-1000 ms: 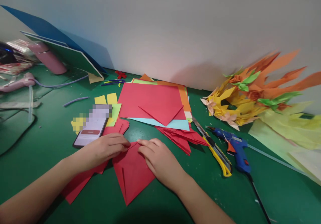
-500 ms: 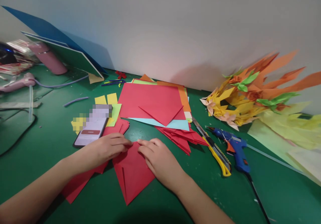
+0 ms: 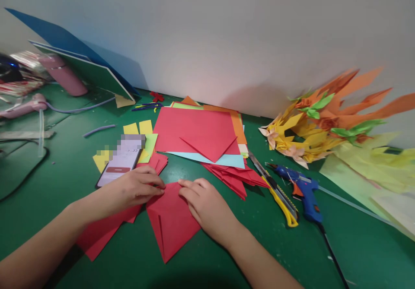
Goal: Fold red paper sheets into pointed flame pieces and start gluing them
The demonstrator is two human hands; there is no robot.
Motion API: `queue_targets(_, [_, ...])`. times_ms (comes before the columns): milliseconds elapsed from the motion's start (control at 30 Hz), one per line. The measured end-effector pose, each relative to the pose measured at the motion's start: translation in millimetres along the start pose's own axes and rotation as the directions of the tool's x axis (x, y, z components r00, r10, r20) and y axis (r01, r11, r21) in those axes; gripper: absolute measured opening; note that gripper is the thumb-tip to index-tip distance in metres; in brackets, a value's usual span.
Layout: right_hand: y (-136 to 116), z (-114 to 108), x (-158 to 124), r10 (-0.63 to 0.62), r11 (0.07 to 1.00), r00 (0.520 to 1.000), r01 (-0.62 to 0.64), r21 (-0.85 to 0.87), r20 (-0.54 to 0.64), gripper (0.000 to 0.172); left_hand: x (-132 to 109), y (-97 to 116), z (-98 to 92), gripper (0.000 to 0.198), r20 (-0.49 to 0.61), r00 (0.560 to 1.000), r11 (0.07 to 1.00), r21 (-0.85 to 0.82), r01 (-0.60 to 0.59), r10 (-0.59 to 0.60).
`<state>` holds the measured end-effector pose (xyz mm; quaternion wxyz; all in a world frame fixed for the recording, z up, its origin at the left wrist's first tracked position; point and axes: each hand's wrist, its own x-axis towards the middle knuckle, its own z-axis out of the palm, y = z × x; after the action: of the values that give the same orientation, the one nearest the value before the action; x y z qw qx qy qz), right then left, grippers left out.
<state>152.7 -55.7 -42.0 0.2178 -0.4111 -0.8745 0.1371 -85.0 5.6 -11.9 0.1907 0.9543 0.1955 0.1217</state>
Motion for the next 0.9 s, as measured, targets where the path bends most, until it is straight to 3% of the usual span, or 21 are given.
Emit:
queue_targets(400, [0.0, 2.7, -0.7, -0.014, 0.998, 1.0, 0.016, -0.067, 0.028, 0.028, 0.6, 16.7, -10.9, 0.028, -0.019, 0.997, 0.998, 0.015, 0.068, -0.068])
queue_targets(633, [-2.1, 2.6, -0.1, -0.055, 0.987, 0.991, 0.073, -0.141, 0.122, 0.039, 5.9, 17.3, 1.9, 0.03, -0.055, 0.998, 0.975, 0.217, 0.041, -0.03])
queue_targets(900, [-2.3, 12.2, -1.8, -0.028, 0.981, 0.999, 0.023, -0.192, -0.023, 0.031, 0.8, 15.2, 9.3, 0.025, -0.058, 0.997, 0.966, 0.251, 0.065, -0.052])
